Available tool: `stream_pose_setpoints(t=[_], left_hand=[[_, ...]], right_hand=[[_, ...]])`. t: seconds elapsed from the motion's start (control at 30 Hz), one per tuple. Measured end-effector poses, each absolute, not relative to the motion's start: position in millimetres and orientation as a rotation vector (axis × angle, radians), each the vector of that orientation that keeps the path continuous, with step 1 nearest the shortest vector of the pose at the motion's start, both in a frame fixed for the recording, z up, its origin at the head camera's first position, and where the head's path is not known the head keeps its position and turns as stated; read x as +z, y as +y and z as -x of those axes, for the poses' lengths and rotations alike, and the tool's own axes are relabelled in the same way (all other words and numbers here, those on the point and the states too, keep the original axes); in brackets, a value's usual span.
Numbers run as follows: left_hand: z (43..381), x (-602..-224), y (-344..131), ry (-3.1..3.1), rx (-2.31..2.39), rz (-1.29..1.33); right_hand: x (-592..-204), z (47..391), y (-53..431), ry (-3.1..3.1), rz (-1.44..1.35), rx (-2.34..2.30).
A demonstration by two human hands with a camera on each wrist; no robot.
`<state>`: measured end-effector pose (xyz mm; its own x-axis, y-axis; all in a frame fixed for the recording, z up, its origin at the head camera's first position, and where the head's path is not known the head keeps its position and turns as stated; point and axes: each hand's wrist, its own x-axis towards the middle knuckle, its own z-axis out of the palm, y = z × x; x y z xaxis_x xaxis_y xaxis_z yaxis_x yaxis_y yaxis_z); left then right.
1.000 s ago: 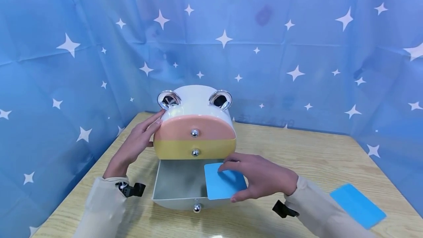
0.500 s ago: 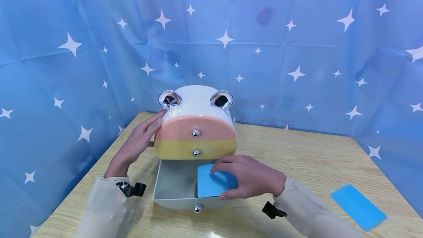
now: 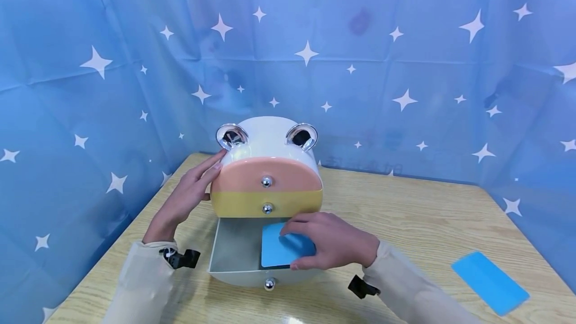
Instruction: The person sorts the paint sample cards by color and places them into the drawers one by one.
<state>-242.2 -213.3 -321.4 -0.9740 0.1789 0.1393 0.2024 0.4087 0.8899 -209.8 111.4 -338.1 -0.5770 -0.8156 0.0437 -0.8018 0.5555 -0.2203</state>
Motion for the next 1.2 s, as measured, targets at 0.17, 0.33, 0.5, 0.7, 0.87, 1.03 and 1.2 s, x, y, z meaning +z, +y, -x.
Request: stream_pose_setpoints(t=[0.17,0.33,0.5,0.7,0.87,1.03,1.2], left_hand=[[241,-320,-213,-2.619,-1.661,0.356],[241,-322,-213,-2.610,-1.674,0.371],[243,-323,-214,-2.619,-1.664,0.360],[244,-324,-214,-2.623,-1.654,0.346],[243,-324,-215,-2.625,-1.656,0.341],[240,-322,-216,-2.620,-1.654,0.334],[238,-322,-218,-2.619,-1.634,0.348]], right_hand=[[-341,210,111,2.712,1.423,-0.346],[-340,208,114,2.720,1.408,-0.357],[-335,207,120,2.738,1.402,-0.363],[-328,205,134,2.757,1.482,-0.448],[-320,201,163,2.834,1.389,-0.452],[-313,197,215,2.951,1.154,-0.344],[-320,199,288,3.005,0.930,-0.297]])
